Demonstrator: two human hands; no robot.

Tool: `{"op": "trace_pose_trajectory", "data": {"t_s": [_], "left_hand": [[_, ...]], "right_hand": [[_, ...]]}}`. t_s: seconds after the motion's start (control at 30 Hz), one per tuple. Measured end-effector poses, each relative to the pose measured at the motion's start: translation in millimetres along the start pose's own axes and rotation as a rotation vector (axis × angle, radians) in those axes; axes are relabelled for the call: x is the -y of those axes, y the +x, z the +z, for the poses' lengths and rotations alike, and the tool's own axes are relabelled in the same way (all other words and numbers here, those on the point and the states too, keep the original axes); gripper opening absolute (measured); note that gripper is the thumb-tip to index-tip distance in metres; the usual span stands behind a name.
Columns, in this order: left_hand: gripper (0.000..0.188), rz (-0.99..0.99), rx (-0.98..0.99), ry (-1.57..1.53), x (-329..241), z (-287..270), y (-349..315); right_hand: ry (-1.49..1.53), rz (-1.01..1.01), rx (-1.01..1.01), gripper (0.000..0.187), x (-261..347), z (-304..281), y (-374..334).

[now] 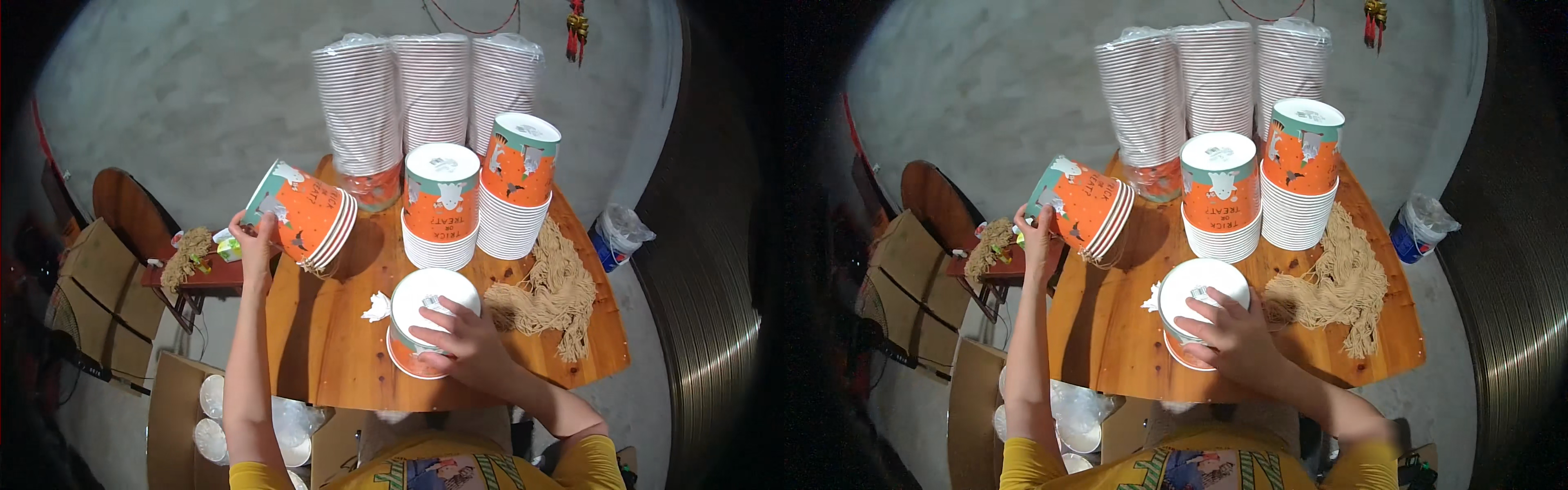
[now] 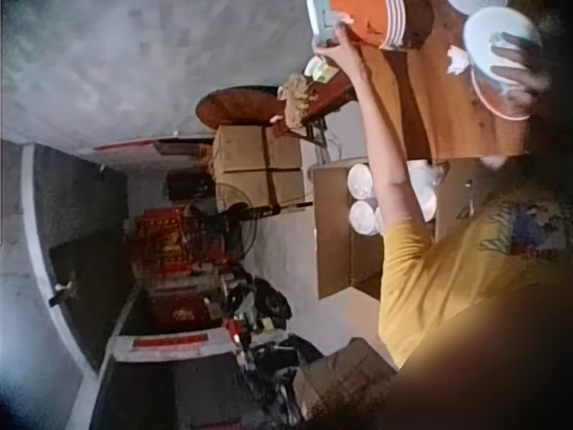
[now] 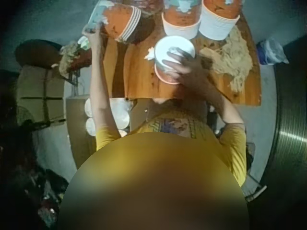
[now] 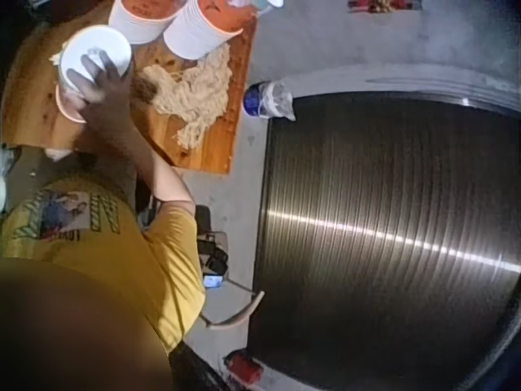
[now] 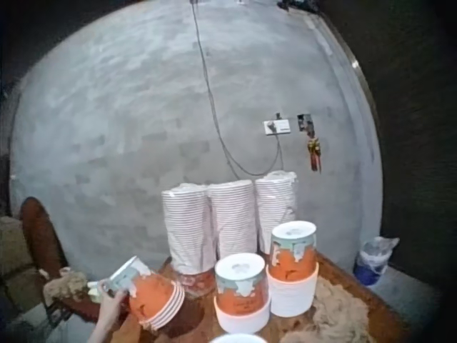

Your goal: Attaching thin string handles to decorated paper cups.

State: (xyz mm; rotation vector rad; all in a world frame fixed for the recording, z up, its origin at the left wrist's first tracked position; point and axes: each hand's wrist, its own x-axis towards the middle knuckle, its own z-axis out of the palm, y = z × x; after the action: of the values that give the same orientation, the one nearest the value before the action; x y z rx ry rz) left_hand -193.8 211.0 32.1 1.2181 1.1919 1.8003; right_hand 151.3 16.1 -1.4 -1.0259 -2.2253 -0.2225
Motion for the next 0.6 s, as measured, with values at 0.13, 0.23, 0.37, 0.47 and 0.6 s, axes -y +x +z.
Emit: {"op": "trace_pose_trajectory", "data": {"t_s": [0.13, 0.23, 0.37, 0.47, 0.6], "left_hand": [[0.069, -0.050, -0.041, -0.038, -8.2, -9.2, -2.7], [0.067, -0.085, -0.029, 0.066, -13.1, -15.3, -2.2], [0.064, 0.016, -0.026, 0.133, -10.5, -20.8, -2.4], [0.062, -0.026, -0.010, 0.063, -14.7, -18.5, -7.3], [0.057, 0.046, 0.028, 0.006, -23.4, -15.2, -9.4]], "right_hand": [[-0.048, -0.034, -0.031, 0.045, -2.5, 2.2, -2.6], [-0.031, -0.026, -0.033, 0.047, -1.3, 0.6, -0.5], [0.003, -0.018, -0.014, 0.049, -2.3, 2.6, -2.7], [-0.066, -0.005, -0.005, 0.051, -0.9, -0.8, -5.0], [-0.047, 0.044, 0.024, 0.053, 3.2, -6.7, -4.5]]}}
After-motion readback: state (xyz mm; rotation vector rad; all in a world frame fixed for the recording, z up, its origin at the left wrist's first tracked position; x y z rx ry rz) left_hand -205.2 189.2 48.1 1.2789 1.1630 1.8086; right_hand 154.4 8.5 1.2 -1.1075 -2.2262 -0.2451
